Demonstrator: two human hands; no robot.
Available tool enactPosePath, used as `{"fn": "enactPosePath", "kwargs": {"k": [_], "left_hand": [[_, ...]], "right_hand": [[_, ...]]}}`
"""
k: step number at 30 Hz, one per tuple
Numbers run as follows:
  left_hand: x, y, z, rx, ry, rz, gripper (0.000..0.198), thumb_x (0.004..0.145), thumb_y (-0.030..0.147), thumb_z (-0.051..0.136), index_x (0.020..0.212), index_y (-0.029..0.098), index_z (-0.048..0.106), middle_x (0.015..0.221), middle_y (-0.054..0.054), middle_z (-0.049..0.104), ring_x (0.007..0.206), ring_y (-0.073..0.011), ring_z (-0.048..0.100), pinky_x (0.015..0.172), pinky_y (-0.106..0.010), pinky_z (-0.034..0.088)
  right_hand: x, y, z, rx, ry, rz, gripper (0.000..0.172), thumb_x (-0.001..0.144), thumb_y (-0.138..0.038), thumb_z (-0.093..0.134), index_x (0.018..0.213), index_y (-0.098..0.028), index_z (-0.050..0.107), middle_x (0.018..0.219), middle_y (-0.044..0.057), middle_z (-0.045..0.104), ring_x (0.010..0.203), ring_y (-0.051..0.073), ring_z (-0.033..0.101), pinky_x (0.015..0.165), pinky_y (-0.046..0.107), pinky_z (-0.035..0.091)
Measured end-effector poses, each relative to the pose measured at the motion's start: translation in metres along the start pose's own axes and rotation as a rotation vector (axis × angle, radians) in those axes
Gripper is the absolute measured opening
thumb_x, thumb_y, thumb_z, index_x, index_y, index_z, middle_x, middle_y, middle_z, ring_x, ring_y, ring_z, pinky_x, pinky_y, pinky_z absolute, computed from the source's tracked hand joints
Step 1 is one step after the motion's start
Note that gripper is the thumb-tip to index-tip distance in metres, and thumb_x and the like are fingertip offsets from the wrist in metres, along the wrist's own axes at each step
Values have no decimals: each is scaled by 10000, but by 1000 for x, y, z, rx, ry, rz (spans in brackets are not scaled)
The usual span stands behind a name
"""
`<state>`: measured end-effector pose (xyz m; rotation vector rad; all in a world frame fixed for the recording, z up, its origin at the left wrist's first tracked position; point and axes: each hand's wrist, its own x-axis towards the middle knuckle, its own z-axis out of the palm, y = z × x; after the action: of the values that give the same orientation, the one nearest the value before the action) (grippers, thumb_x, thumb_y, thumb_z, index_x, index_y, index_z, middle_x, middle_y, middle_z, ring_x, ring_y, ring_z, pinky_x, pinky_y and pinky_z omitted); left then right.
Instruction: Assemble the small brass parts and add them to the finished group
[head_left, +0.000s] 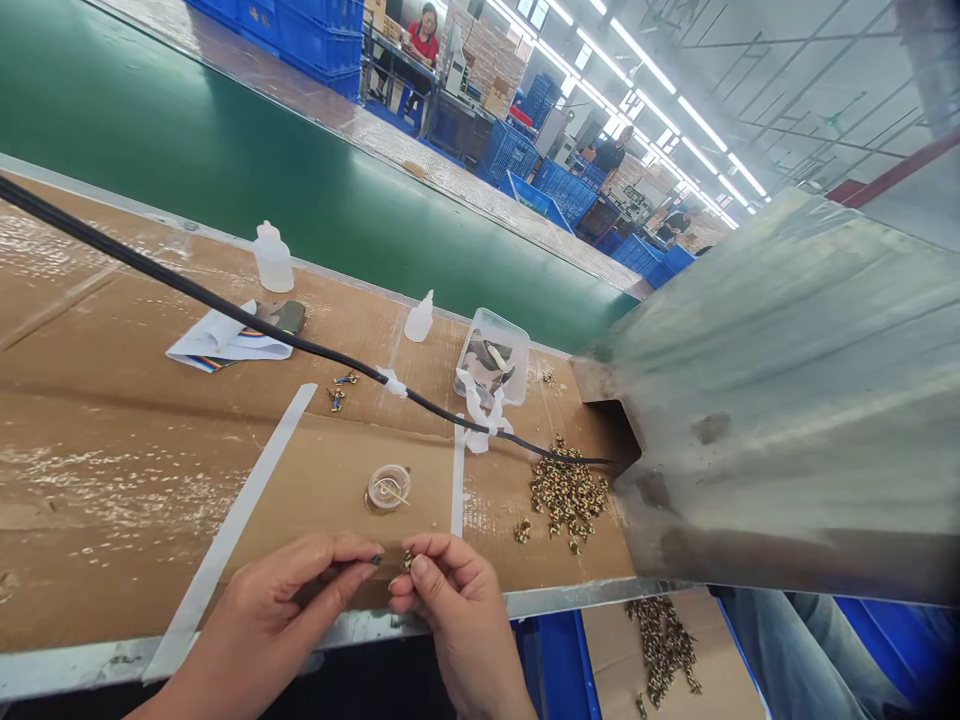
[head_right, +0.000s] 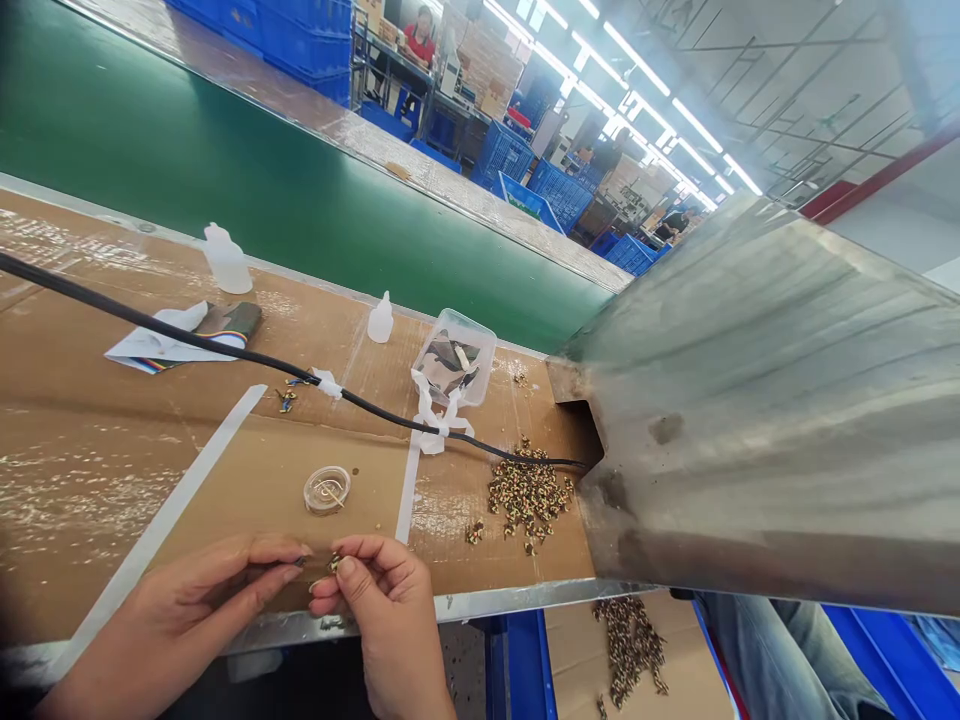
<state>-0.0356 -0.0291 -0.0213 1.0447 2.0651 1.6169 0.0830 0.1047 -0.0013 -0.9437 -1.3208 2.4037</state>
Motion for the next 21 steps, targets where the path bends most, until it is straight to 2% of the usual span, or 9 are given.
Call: {"fn": "enactPosePath", "kwargs": {"k": [7, 14, 21], "left_hand": [[1, 1, -1, -18, -47, -1, 125, 879, 355, 629, 975, 338, 708, 927, 81, 766, 826, -98, 726, 759, -83, 533], [1, 0, -2, 0, -58, 5, 133, 876, 344, 626, 968, 309, 716, 918, 47, 763, 834, -121, 724, 759, -113, 545], [1, 2, -1, -20, -41, 4, 131, 872, 314, 626, 970, 333, 712, 886, 72, 760, 796, -97, 721, 728, -92, 538]], "right_hand": [[-2, -5, 8, 78, 0, 30, 366, 719, -400, 838, 947, -137, 725, 671, 16, 679, 584, 80, 617, 609, 173, 496], [-3, -4, 11, 76, -48, 18, 301, 772, -389, 794, 900, -140, 683, 645, 7, 658, 537, 66, 576, 574, 164, 453], [-1, -3, 14, 131, -61, -18, 283, 769, -321, 800, 950, -185, 630, 724, -37, 611, 607, 86, 615, 569, 187, 489]]}}
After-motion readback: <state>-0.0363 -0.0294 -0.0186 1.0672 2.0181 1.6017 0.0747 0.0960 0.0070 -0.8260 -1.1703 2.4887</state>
